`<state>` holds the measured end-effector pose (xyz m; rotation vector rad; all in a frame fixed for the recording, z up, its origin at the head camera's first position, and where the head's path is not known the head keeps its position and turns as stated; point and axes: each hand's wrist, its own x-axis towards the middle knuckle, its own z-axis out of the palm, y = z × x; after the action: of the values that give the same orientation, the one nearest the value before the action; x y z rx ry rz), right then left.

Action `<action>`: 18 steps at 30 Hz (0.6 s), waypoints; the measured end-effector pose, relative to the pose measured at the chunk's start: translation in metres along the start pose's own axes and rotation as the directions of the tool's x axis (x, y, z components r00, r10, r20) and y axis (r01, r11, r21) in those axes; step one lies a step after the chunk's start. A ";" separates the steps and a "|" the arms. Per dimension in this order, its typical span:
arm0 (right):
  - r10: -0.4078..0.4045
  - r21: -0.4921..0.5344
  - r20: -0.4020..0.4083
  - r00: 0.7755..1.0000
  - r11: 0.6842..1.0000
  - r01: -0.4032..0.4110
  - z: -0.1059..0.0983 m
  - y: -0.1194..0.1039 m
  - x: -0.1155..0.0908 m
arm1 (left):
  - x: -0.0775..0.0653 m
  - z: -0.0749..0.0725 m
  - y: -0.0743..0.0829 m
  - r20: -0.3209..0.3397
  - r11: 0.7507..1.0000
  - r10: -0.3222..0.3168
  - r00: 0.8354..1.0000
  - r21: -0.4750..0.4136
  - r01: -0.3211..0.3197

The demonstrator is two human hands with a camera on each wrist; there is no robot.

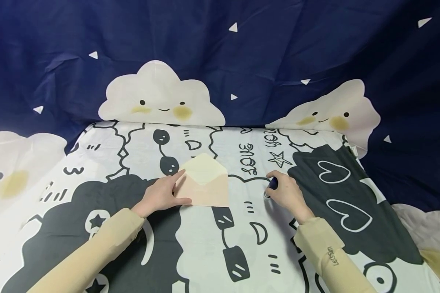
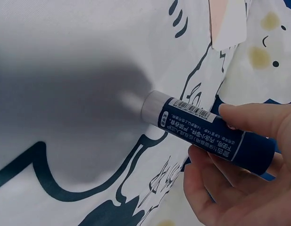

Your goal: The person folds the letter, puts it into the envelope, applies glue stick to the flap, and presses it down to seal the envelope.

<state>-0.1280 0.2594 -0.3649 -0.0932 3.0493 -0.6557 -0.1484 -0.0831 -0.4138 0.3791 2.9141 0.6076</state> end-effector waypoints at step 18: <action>-0.100 0.110 0.022 0.995 0.989 0.097 0.005 -0.033 0.008 | -0.005 -0.007 0.018 -0.060 0.996 0.079 0.995 -0.032 -0.081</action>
<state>-0.1340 0.2270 -0.3564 -0.2495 2.9911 -0.8185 -0.1409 -0.0710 -0.3998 0.4835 2.9515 0.6911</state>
